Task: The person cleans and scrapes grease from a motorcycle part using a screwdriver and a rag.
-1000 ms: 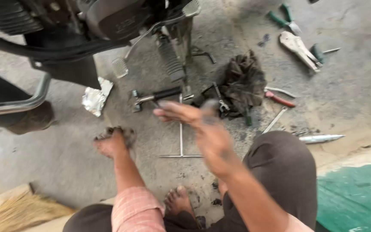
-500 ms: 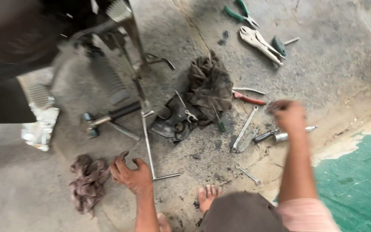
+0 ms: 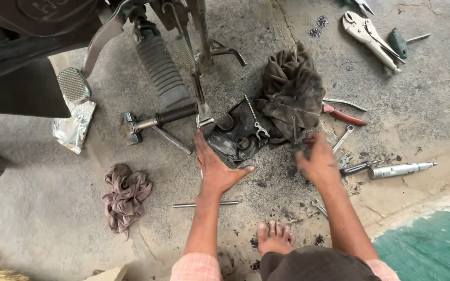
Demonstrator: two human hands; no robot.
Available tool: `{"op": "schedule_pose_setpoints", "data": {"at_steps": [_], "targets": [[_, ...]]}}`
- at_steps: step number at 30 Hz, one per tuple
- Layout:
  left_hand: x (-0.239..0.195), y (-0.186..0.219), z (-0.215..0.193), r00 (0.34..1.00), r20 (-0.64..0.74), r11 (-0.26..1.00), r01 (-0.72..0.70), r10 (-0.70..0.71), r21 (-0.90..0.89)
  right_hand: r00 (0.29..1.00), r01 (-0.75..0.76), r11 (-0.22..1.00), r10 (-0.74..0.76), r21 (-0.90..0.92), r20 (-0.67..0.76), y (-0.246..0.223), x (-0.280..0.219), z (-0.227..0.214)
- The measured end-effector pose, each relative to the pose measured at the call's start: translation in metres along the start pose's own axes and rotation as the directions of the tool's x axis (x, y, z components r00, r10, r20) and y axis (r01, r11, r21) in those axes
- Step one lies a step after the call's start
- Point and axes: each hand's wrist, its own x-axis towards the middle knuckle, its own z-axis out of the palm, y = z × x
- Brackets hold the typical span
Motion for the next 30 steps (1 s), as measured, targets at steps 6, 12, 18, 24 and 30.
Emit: {"op": "schedule_pose_setpoints", "data": {"at_steps": [6, 12, 18, 24, 30], "targets": [[0.004, -0.007, 0.009, 0.998, -0.065, 0.998, 0.006, -0.003, 0.055, 0.974, 0.227, 0.957, -0.225, -0.181, 0.027, -0.018, -0.013, 0.008], [-0.002, -0.013, 0.008, 0.995, -0.097, 0.998, -0.019, 0.013, -0.059, 0.949, 0.249, 0.968, -0.252, -0.043, -0.187, 0.0, -0.021, -0.002], [-0.009, -0.02, 0.015, 0.992, -0.124, 0.985, -0.04, 0.019, -0.165, 0.93, 0.263, 0.942, -0.304, 0.207, 0.205, -0.06, -0.054, 0.001], [-0.006, -0.013, 0.006, 0.982, -0.173, 0.971, -0.109, 0.072, -0.214, 0.712, 0.7, 0.708, -0.68, -0.097, 0.174, -0.11, -0.049, 0.043], [0.0, -0.021, 0.006, 0.982, -0.17, 0.947, -0.133, 0.086, -0.292, 0.693, 0.718, 0.617, -0.677, -0.323, 0.247, -0.117, -0.038, 0.08]]}}
